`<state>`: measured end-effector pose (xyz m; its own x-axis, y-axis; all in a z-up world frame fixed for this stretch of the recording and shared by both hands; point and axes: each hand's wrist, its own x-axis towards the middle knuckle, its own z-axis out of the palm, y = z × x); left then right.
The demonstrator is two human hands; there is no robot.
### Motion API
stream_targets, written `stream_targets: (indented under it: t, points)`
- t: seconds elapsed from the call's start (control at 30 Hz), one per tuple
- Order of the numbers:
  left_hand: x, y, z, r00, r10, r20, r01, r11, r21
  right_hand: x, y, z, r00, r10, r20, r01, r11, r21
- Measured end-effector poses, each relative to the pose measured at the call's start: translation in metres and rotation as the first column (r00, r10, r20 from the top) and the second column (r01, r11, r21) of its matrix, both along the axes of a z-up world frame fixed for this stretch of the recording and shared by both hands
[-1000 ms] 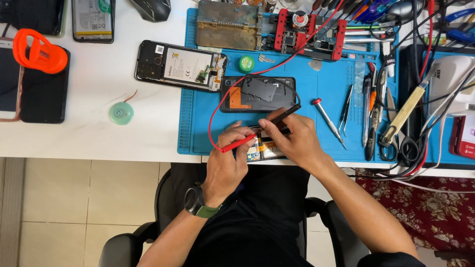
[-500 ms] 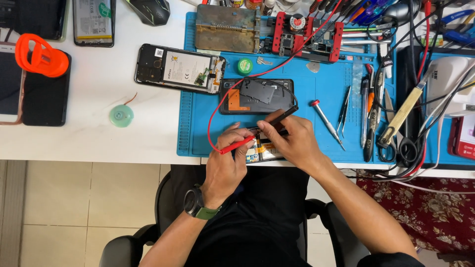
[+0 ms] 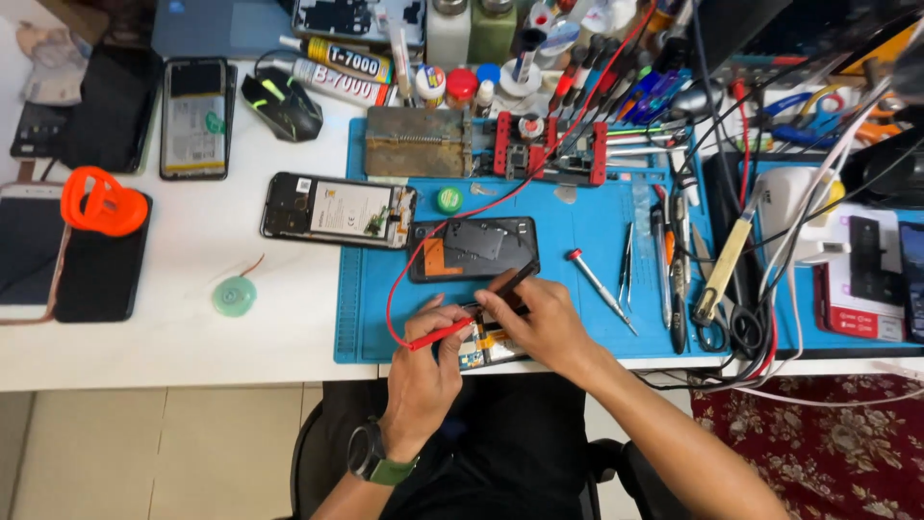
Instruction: The person disassembles a smartphone, removes the back cover, and uses a multimeter to test the battery terminals. They then use a small brush to clean the internal components of the device.
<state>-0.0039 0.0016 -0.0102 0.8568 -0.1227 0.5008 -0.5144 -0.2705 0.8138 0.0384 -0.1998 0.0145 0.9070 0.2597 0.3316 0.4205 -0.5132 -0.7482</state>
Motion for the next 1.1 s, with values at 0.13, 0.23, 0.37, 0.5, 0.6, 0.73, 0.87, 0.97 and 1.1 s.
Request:
stream_targets:
  t: [0.13, 0.23, 0.37, 0.5, 0.6, 0.73, 0.87, 0.97, 1.1]
  points:
    - [0.001, -0.001, 0.003, 1.0, 0.01, -0.016, -0.01, 1.0, -0.011, 0.0, 0.0, 0.003, 0.997, 0.025, -0.073, -0.022, 0.999, 0.041]
    - [0.002, -0.002, 0.007, 1.0, 0.004, -0.006, -0.004, 1.0, -0.008, 0.0, 0.0, -0.001, 0.997, 0.027, -0.078, -0.023, 0.998, 0.053]
    - [-0.002, -0.001, -0.003, 0.996, 0.031, -0.085, -0.029, 0.999, 0.017, 0.001, 0.0, -0.009, 0.998, 0.025, -0.049, -0.023, 0.999, 0.035]
    - [0.0, 0.0, 0.0, 1.0, 0.004, -0.024, -0.003, 1.0, 0.026, 0.0, 0.001, -0.009, 0.995, 0.014, -0.099, -0.007, 0.998, 0.068]
    - [-0.002, 0.0, -0.003, 0.997, 0.02, -0.068, -0.018, 0.999, 0.037, 0.0, 0.0, -0.01, 0.997, 0.004, -0.077, 0.0, 0.999, 0.047]
    - [0.0, -0.002, 0.001, 0.999, 0.016, -0.042, -0.015, 0.999, 0.031, 0.0, 0.001, -0.007, 0.996, 0.018, -0.084, -0.014, 0.999, 0.051]
    - [-0.002, -0.001, -0.013, 1.0, -0.03, 0.007, 0.029, 0.994, 0.105, 0.0, 0.001, -0.007, 0.996, 0.028, -0.091, -0.022, 0.998, 0.06]
    - [0.0, 0.0, -0.013, 0.992, -0.048, 0.116, 0.027, 0.985, 0.171, 0.0, 0.001, -0.004, 0.995, 0.036, -0.095, -0.03, 0.998, 0.064]
    - [-0.001, 0.001, -0.016, 0.994, -0.055, 0.096, 0.039, 0.985, 0.168, 0.0, 0.001, -0.005, 0.996, 0.034, -0.078, -0.029, 0.997, 0.067]
